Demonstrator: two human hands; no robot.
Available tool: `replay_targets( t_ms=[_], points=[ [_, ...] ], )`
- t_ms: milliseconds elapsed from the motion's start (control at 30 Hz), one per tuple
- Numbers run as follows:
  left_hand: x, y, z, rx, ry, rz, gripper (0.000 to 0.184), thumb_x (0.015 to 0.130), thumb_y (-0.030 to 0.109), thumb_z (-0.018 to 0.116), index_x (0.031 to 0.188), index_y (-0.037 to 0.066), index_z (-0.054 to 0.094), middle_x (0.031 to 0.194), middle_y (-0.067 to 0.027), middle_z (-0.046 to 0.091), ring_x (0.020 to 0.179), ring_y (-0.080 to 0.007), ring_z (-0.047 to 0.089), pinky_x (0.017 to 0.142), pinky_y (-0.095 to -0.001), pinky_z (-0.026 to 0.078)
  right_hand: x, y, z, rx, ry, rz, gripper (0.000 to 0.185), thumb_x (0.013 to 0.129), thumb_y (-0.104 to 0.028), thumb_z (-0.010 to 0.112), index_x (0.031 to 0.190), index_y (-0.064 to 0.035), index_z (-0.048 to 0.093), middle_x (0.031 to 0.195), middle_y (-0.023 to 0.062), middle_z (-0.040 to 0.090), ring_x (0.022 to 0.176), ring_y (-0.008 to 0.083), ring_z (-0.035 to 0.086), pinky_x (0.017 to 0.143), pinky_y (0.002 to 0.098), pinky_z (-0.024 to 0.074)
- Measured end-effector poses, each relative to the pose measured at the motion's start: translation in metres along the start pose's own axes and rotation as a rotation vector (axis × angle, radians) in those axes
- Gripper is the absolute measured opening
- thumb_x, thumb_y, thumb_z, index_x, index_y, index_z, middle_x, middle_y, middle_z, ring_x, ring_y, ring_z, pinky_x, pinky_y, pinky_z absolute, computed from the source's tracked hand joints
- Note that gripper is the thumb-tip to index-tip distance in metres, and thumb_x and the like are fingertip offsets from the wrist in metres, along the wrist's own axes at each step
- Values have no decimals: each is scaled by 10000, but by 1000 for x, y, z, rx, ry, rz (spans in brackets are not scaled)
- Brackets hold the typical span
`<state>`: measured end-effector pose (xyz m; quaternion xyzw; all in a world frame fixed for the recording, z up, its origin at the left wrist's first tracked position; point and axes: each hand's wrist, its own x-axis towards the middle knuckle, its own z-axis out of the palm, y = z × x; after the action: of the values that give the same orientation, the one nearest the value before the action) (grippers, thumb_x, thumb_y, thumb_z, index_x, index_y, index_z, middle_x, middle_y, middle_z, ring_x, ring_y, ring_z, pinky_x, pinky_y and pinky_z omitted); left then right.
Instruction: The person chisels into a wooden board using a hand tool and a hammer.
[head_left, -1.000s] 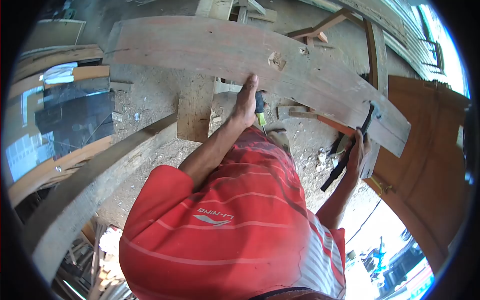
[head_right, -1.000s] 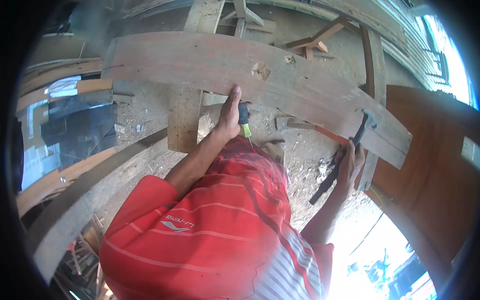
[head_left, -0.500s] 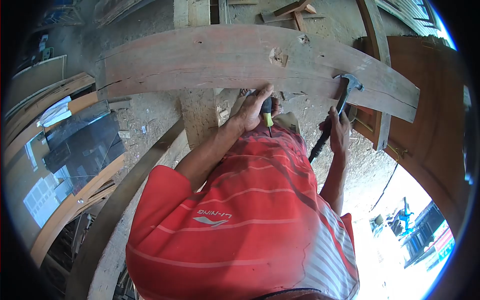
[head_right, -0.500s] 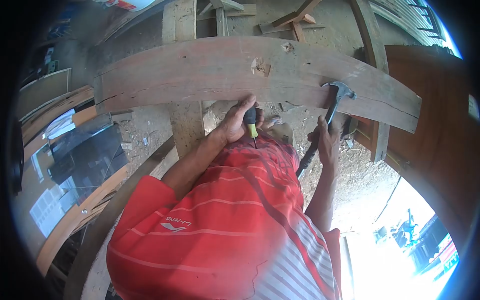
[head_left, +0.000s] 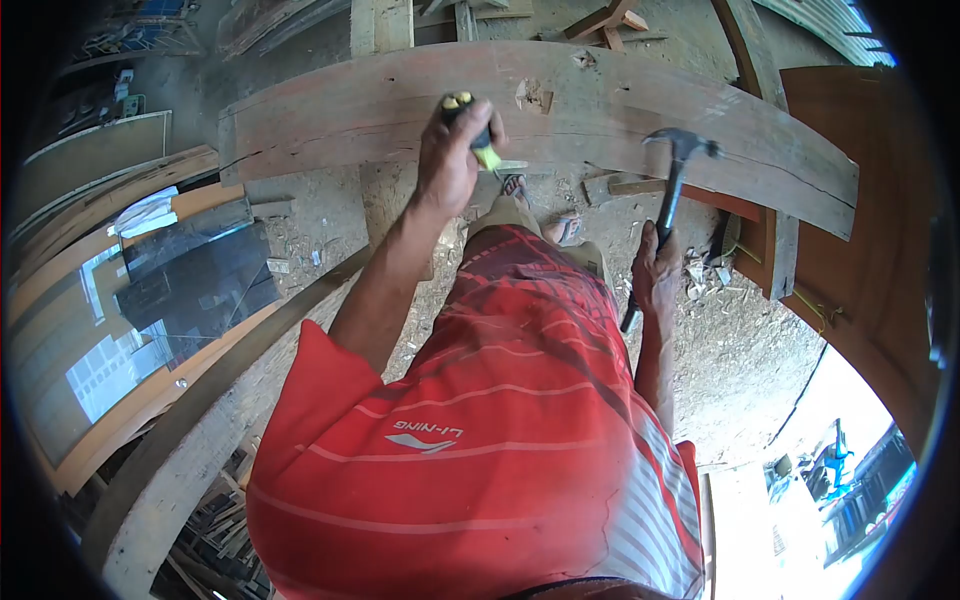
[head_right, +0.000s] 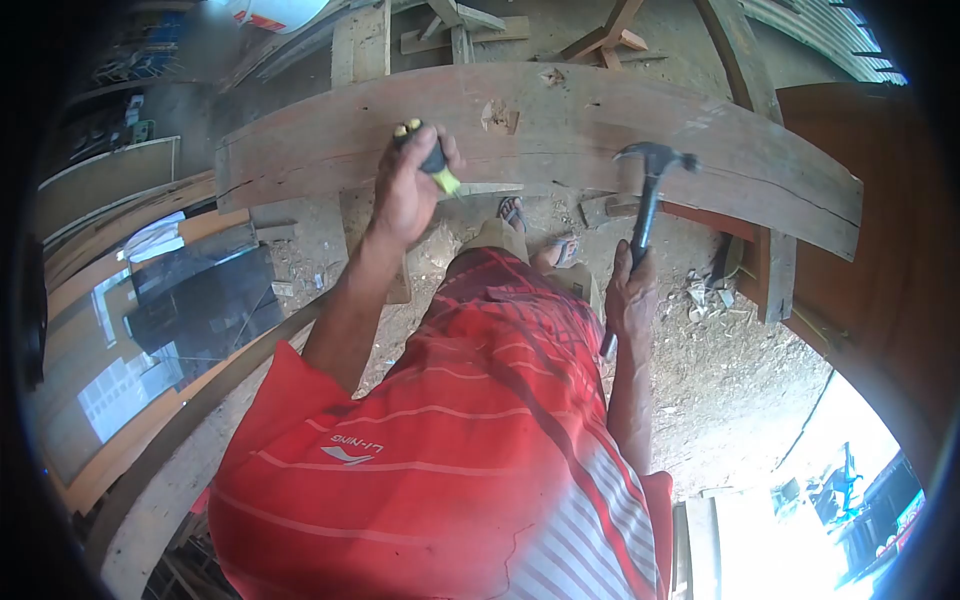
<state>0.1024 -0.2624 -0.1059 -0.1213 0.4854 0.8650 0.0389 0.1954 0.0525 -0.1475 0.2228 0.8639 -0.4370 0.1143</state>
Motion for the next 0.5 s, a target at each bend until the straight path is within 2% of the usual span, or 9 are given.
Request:
replay_targets(
  t_ms=[33,67,167,267,367,400,500],
  points=[
    [11,9,6,17,69,28,224,983,257,711,995,85,569,838,-55,648,763,-144,625,706,-317,518,0,-2,-2,-137,-36,8,497,1054,-494,537,990,-3,578,733,149,596,643,263,590,611,415,458],
    [27,8,6,29,52,113,189,971,206,721,999,83,580,872,-57,664,783,-151,638,708,-310,521,5,13,-2,-59,-102,111,521,1055,-502,520,1001,13,582,765,225,612,664,330,615,635,458,469],
    [67,8,5,49,-100,189,161,985,219,681,1002,76,610,884,-62,654,810,-164,634,711,-321,530,3,3,-6,-117,-116,114,520,1054,-504,521,996,9,585,748,208,608,659,315,628,626,458,473],
    [104,-2,12,48,-198,205,145,984,206,675,984,75,614,858,-54,646,780,-157,621,695,-312,518,2,0,0,-47,-74,164,520,1050,-504,534,1006,10,599,736,179,612,652,305,640,613,458,480],
    [126,-8,24,74,-298,236,141,983,183,694,939,91,598,770,-16,636,662,-99,595,588,-265,477,-8,-9,12,-8,-37,236,512,1046,-498,545,1010,9,610,729,150,601,653,275,623,619,441,476],
    [130,-10,23,125,-330,195,157,981,215,673,953,74,612,814,-44,630,739,-142,599,651,-297,478,-9,-11,16,8,-24,258,508,1044,-495,549,1009,8,614,726,139,594,653,262,613,623,434,473],
    [139,-16,18,136,-413,132,157,982,218,675,955,76,613,809,-42,627,730,-136,590,649,-295,472,-17,-9,31,-61,172,11,490,1035,-483,569,981,2,616,706,106,555,647,217,560,626,406,453]
  ],
)
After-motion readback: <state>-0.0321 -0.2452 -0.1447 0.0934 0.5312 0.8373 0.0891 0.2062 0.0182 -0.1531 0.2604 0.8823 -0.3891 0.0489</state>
